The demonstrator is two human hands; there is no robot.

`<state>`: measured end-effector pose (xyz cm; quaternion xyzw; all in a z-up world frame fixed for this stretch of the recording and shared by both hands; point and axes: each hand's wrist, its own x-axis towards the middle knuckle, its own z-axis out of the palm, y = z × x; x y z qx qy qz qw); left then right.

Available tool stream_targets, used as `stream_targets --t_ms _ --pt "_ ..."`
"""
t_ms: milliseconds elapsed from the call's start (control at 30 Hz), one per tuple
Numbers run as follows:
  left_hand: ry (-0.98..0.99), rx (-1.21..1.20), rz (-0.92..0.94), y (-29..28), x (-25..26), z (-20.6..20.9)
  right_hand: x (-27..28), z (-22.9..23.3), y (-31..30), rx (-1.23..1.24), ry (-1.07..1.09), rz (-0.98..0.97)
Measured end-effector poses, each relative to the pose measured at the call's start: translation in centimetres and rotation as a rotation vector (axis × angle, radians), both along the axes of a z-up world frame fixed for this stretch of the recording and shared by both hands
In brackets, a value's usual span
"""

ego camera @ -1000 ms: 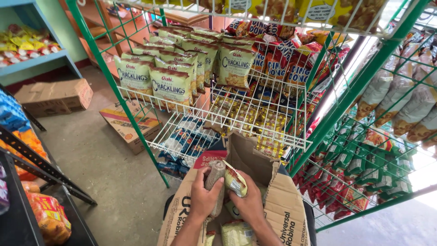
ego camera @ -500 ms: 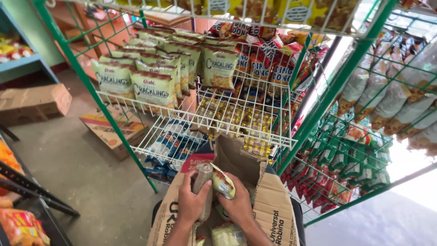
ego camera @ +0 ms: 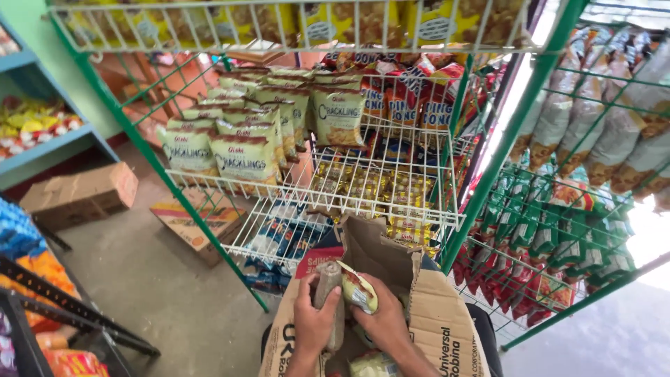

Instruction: Wiping bags of snacks with a cloth and arranging them on a retail display rack.

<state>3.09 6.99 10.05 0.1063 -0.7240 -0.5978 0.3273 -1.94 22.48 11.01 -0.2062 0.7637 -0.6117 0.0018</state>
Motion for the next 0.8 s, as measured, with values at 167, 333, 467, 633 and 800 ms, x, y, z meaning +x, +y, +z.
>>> stream_targets --t_ms 167,333,467,633,800 --pt "-0.038 0.034 -0.008 -0.1 0.0 0.5 0.1 -0.1 -0.1 0.012 -0.002 -0.009" --pt "-0.034 0.038 -0.001 -0.3 -0.1 -0.1 0.2 0.0 -0.3 0.013 0.023 0.002" --pt "-0.038 0.006 0.021 -0.7 -0.1 -0.4 0.2 -0.1 -0.6 -0.004 0.023 0.013" --pt "-0.075 -0.043 0.079 -0.1 -0.1 -0.4 -0.2 -0.9 0.0 -0.026 0.022 0.045" --pt "-0.032 -0.056 0.063 -0.2 -0.6 -1.7 -0.8 -2.3 0.2 -0.024 0.077 0.027"
